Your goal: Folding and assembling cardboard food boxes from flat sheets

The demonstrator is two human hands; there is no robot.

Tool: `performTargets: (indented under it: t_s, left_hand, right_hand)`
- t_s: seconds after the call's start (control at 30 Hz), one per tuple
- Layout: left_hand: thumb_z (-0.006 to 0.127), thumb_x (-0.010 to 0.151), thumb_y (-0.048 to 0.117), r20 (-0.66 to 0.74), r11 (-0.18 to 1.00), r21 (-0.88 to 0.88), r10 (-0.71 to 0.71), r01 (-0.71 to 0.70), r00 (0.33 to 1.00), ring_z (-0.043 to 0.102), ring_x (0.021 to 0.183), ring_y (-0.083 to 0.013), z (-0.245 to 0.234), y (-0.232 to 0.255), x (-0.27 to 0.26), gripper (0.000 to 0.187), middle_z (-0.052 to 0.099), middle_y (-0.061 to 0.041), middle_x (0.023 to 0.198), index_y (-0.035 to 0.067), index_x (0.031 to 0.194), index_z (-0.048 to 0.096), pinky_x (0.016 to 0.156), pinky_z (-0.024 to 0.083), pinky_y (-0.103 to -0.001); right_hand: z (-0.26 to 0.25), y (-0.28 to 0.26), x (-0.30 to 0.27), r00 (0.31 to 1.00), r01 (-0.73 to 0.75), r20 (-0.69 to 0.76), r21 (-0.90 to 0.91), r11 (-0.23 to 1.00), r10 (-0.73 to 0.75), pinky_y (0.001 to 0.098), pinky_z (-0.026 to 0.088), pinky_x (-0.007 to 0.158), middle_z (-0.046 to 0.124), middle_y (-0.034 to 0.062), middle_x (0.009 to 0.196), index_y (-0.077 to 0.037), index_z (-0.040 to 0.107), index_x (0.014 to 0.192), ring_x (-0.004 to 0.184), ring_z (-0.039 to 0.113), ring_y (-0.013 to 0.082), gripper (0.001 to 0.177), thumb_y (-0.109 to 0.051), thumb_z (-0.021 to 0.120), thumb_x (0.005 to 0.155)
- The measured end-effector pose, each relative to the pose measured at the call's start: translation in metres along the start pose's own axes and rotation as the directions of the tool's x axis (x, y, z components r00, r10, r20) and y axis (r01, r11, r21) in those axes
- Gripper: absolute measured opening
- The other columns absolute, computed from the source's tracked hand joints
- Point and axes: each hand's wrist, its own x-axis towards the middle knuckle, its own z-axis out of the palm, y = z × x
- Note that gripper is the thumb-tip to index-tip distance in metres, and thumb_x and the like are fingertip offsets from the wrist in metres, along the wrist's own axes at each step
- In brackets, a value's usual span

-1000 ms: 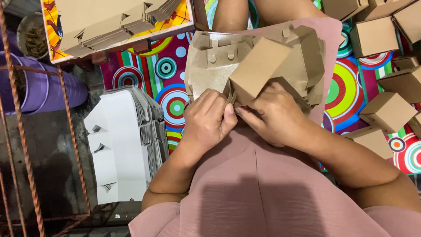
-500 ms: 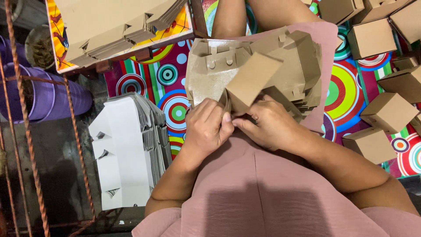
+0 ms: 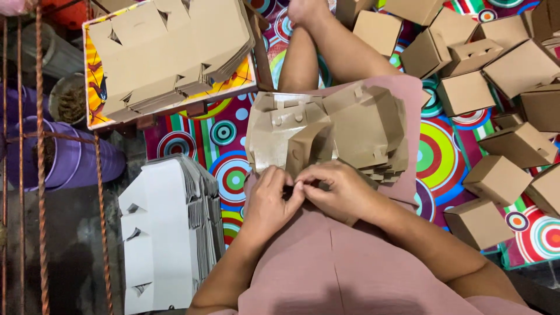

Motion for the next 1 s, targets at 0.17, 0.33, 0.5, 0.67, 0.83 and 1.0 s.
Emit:
performTargets:
  t_s: [0.17, 0.33, 0.5, 0.67, 0.83, 1.0]
  left_hand:
    - [0.067, 0.099, 0.037, 0.117, 0.983, -0.016, -0.179, 0.182, 0.977, 0.064, 0.077, -0.0446, 0.011, -0.027, -0.021, 0.035, 0.055, -0.017, 0.080, 0.006, 0.088, 0.054, 0.067, 0.052, -0.050]
    - [0.071, 0.097, 0.038, 0.107, 0.955, 0.102, -0.288, 0.278, 0.952, 0.066, 0.078, -0.0426, 0.013, -0.033, -0.023, 0.037, 0.056, -0.016, 0.077, 0.008, 0.085, 0.054, 0.068, 0.053, -0.049]
    - [0.071, 0.090, 0.050, 0.136, 0.947, -0.027, -0.313, 0.319, 0.940, 0.068, 0.072, -0.0417, -0.008, -0.001, 0.000, 0.044, 0.061, -0.015, 0.071, 0.010, 0.087, 0.054, 0.063, 0.054, -0.049]
    - [0.066, 0.092, 0.036, 0.156, 0.938, -0.020, -0.338, 0.345, 0.928, 0.068, 0.068, -0.0410, 0.009, -0.018, -0.012, 0.030, 0.061, -0.015, 0.067, 0.011, 0.084, 0.052, 0.059, 0.053, -0.048]
    - [0.050, 0.101, 0.026, 0.179, 0.946, 0.024, -0.322, 0.323, 0.930, 0.065, 0.069, -0.0458, 0.002, -0.017, -0.016, 0.031, 0.055, -0.020, 0.062, 0.009, 0.075, 0.050, 0.055, 0.049, -0.051]
    - [0.045, 0.104, 0.027, 0.115, 0.966, 0.199, -0.189, 0.164, 0.975, 0.065, 0.067, -0.0378, -0.009, 0.000, -0.005, 0.034, 0.053, -0.014, 0.062, 0.011, 0.074, 0.051, 0.055, 0.051, -0.046]
  right_hand:
    - [0.003, -0.001, -0.003, 0.996, -0.086, 0.033, 0.020, 0.996, 0.086, 0.0493, 0.058, 0.075, 0.080, 0.0091, 0.087, -0.021, 0.073, 0.100, 0.087, 0.074, 0.0385, 0.017, -0.019, 0.075, 0.083]
    - [0.001, -0.005, -0.008, 0.978, -0.210, 0.014, 0.052, 0.976, 0.209, 0.0486, 0.057, 0.074, 0.080, 0.0090, 0.088, -0.018, 0.068, 0.103, 0.088, 0.075, 0.0372, 0.019, -0.022, 0.074, 0.085]
    - [-0.005, 0.011, -0.018, 0.983, -0.185, 0.028, 0.025, 0.982, 0.184, 0.0422, 0.057, 0.073, 0.078, 0.0071, 0.087, -0.019, 0.069, 0.104, 0.087, 0.076, 0.0313, 0.018, -0.018, 0.076, 0.087]
    - [-0.006, -0.002, -0.014, 0.967, -0.251, -0.022, 0.055, 0.966, 0.252, 0.0352, 0.053, 0.064, 0.076, 0.0028, 0.079, -0.018, 0.068, 0.103, 0.069, 0.069, 0.0212, 0.008, -0.018, 0.072, 0.096]
    - [-0.012, -0.003, -0.008, 0.974, -0.225, -0.023, -0.021, 0.974, 0.224, 0.0340, 0.050, 0.063, 0.077, 0.0030, 0.084, -0.017, 0.072, 0.104, 0.065, 0.060, 0.0178, 0.014, -0.015, 0.078, 0.092]
    - [-0.025, -0.035, 0.023, 0.990, -0.018, 0.138, -0.166, 0.986, 0.041, 0.0435, 0.055, 0.066, 0.078, 0.0068, 0.078, -0.014, 0.077, 0.094, 0.069, 0.071, 0.0329, 0.012, -0.017, 0.083, 0.083]
